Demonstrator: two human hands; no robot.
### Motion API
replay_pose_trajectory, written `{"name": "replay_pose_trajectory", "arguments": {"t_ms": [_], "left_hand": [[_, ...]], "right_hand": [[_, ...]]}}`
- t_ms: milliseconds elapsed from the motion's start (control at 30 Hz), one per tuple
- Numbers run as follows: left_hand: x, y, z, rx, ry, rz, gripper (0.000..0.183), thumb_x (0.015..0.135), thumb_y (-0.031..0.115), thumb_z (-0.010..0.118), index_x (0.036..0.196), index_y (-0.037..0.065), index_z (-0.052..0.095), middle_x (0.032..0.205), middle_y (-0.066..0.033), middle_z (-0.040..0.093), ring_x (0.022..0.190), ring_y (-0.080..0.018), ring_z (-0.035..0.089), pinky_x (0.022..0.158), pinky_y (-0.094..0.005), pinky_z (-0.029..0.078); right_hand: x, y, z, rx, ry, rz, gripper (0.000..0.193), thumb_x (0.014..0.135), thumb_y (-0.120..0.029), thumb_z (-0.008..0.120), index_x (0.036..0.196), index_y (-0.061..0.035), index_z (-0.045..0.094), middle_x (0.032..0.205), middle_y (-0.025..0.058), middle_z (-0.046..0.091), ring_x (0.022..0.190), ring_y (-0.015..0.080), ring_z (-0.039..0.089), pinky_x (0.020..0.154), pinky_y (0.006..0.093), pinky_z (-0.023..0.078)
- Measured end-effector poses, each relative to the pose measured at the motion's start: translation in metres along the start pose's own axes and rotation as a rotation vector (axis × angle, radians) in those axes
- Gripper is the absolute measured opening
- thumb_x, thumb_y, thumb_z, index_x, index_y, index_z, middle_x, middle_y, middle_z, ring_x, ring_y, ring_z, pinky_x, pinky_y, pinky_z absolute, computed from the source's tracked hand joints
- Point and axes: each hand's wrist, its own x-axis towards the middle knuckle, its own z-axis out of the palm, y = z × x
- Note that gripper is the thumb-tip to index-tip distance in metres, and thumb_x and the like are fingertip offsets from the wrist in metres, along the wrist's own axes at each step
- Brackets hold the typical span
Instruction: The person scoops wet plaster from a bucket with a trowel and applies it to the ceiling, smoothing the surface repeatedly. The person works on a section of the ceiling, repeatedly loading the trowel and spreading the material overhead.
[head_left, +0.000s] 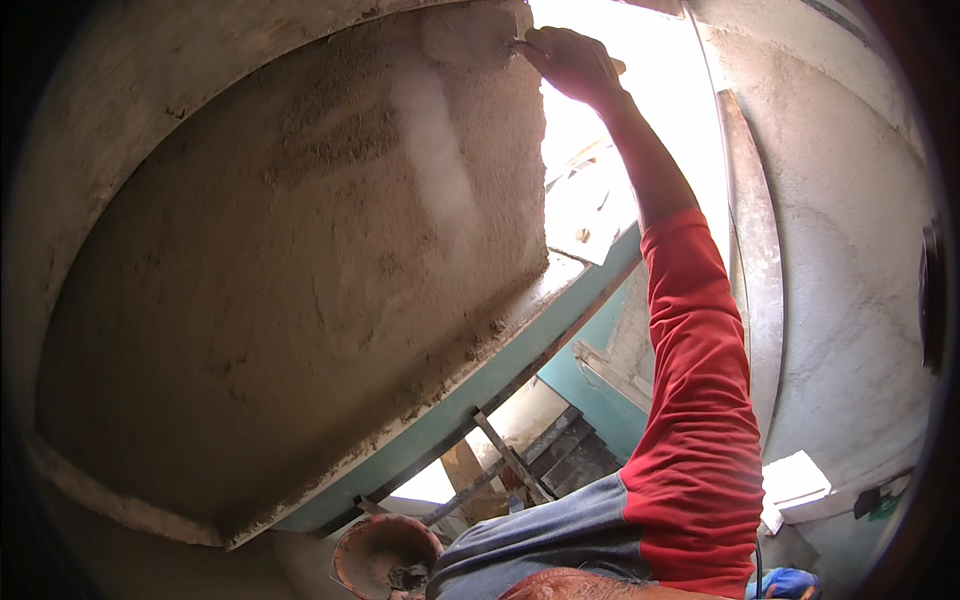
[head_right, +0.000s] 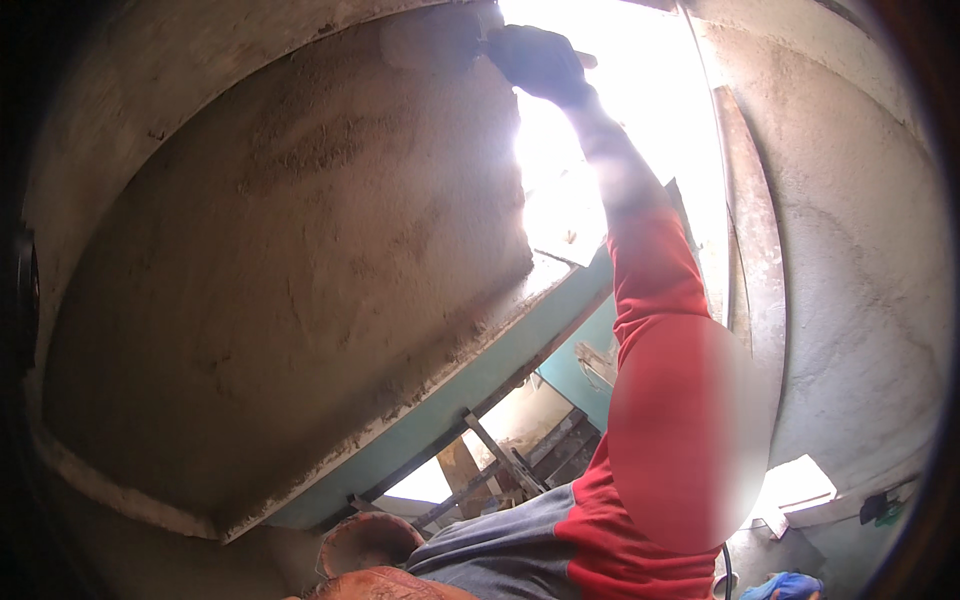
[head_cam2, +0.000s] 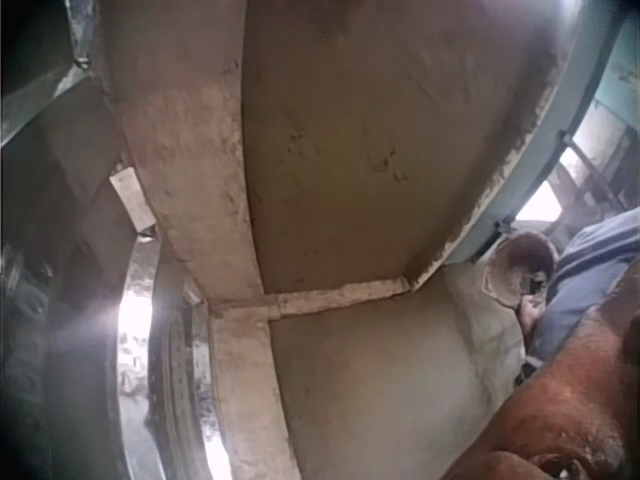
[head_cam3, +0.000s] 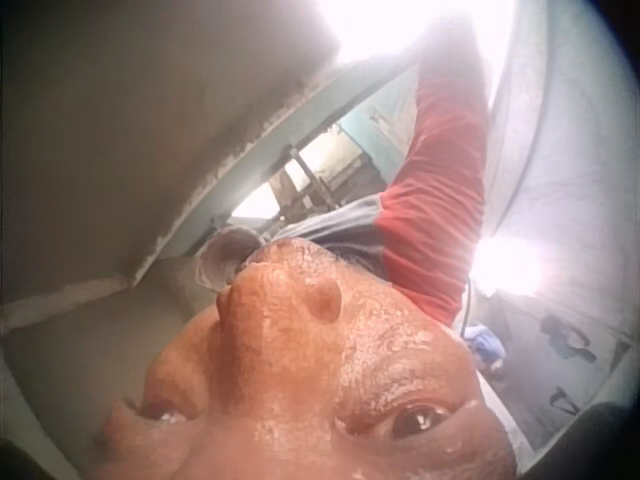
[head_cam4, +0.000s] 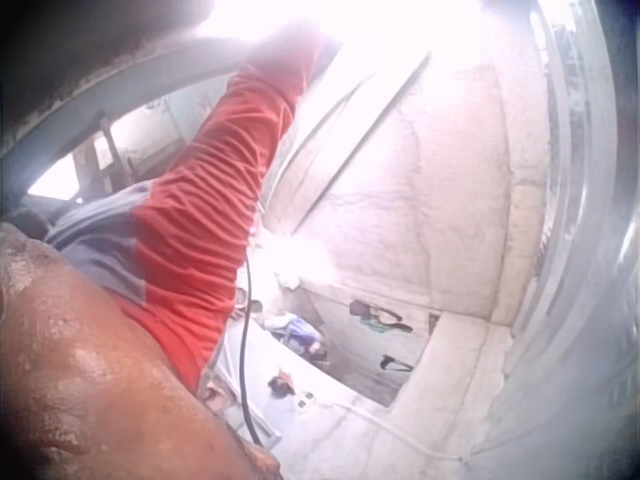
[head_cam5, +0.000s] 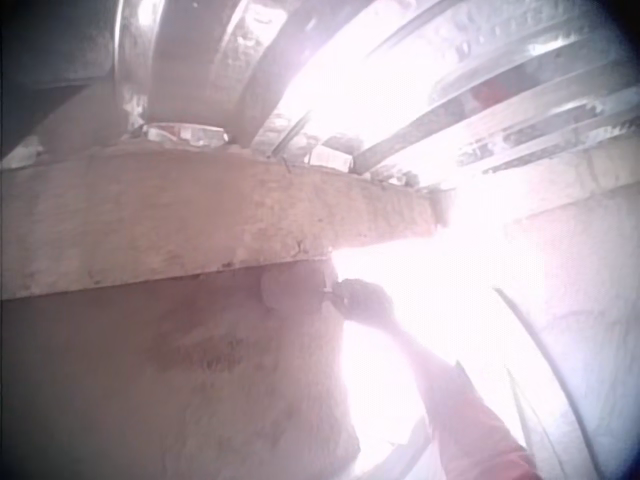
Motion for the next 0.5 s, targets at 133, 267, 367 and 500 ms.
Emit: {"name": "replay_pose_trajectory", "arguments": {"t_ms": [133, 267, 367, 500], "left_hand": [[-0.001, 0.010, -0.004, 0.013, 0.039, 0.089, 0.016, 0.086, 0.018, 0.075, 0.081, 0.004, 0.069, 0.073, -0.0082, 0.069, 0.067, -0.0163, 0.059, 0.060, -0.0379, 0.047], [0.002, 0.020, -0.005, 0.000, -0.006, 0.055, 0.015, 0.086, 0.016, 0.075, 0.086, 0.003, 0.069, 0.076, -0.0099, 0.069, 0.070, -0.0177, 0.061, 0.062, -0.0371, 0.049], [0.009, 0.027, -0.003, 0.010, 0.022, 0.005, 0.015, 0.085, 0.016, 0.074, 0.088, 0.003, 0.068, 0.078, -0.0101, 0.069, 0.071, -0.0182, 0.061, 0.062, -0.0374, 0.049], [0.013, 0.033, -0.001, 0.023, 0.031, -0.031, 0.015, 0.084, 0.015, 0.073, 0.090, 0.003, 0.067, 0.080, -0.0103, 0.068, 0.072, -0.0190, 0.061, 0.062, -0.0377, 0.050]], "right_hand": [[0.026, 0.009, 0.003, -0.023, -0.063, -0.021, 0.041, 0.106, -0.051, 0.047, 0.112, -0.0172, 0.071, 0.097, 0.0041, 0.074, 0.091, 0.0252, 0.071, 0.088, 0.0421, 0.054], [0.040, 0.007, 0.011, -0.102, -0.105, -0.031, 0.043, 0.107, -0.053, 0.044, 0.120, -0.0213, 0.071, 0.105, 0.0031, 0.075, 0.097, 0.0238, 0.071, 0.091, 0.0418, 0.054], [0.048, 0.007, 0.011, -0.162, -0.140, -0.084, 0.043, 0.109, -0.052, 0.042, 0.128, -0.0254, 0.069, 0.114, 0.0017, 0.074, 0.105, 0.0228, 0.071, 0.095, 0.0422, 0.054], [0.052, 0.012, 0.008, -0.198, -0.338, -0.067, 0.044, 0.111, -0.050, 0.036, 0.134, -0.0282, 0.066, 0.122, 0.0010, 0.072, 0.112, 0.0230, 0.069, 0.098, 0.0432, 0.054]]}}
